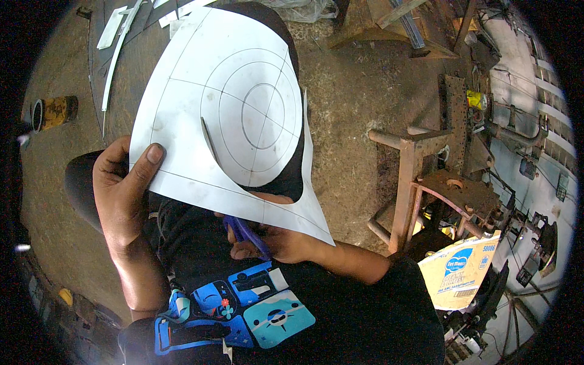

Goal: The person picks up a sheet of paper with a drawn circular pattern and a pair of scissors, then cuts along the drawn lines to shape the paper. The person rotates the paper while cutting to follow the curves.

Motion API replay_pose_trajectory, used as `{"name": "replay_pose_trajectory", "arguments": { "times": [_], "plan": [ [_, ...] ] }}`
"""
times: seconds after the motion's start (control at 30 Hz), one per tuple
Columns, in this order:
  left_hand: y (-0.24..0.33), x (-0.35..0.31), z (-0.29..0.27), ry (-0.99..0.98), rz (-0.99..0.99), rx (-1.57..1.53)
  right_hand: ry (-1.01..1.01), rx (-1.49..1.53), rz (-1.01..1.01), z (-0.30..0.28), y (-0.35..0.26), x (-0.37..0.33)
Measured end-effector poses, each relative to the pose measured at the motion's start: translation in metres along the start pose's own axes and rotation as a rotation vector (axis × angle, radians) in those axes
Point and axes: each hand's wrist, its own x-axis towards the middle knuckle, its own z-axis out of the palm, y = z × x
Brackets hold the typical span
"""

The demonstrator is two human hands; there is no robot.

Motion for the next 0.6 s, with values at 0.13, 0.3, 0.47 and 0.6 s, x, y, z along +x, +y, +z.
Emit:
{"name": "replay_pose_trajectory", "arguments": {
  "times": [0.13, 0.3, 0.47, 0.6],
  "plan": [
    [0.0005, 0.0000, -0.0007, 0.000, -0.003, 0.022, 0.037, -0.086, 0.002, 0.0018, -0.0019, -0.0005],
    [0.0019, -0.0012, -0.0010, -0.009, -0.023, 0.048, 0.056, -0.225, -0.036, 0.0059, -0.0057, -0.0020],
    [0.0006, -0.0022, -0.0002, -0.007, -0.016, 0.024, 0.015, -0.365, -0.127, 0.0042, -0.0039, -0.0002],
    [-0.0010, -0.0025, -0.0016, -0.020, -0.019, 0.018, 0.018, -0.363, -0.106, 0.0008, -0.0001, -0.0003]
  ]
}}
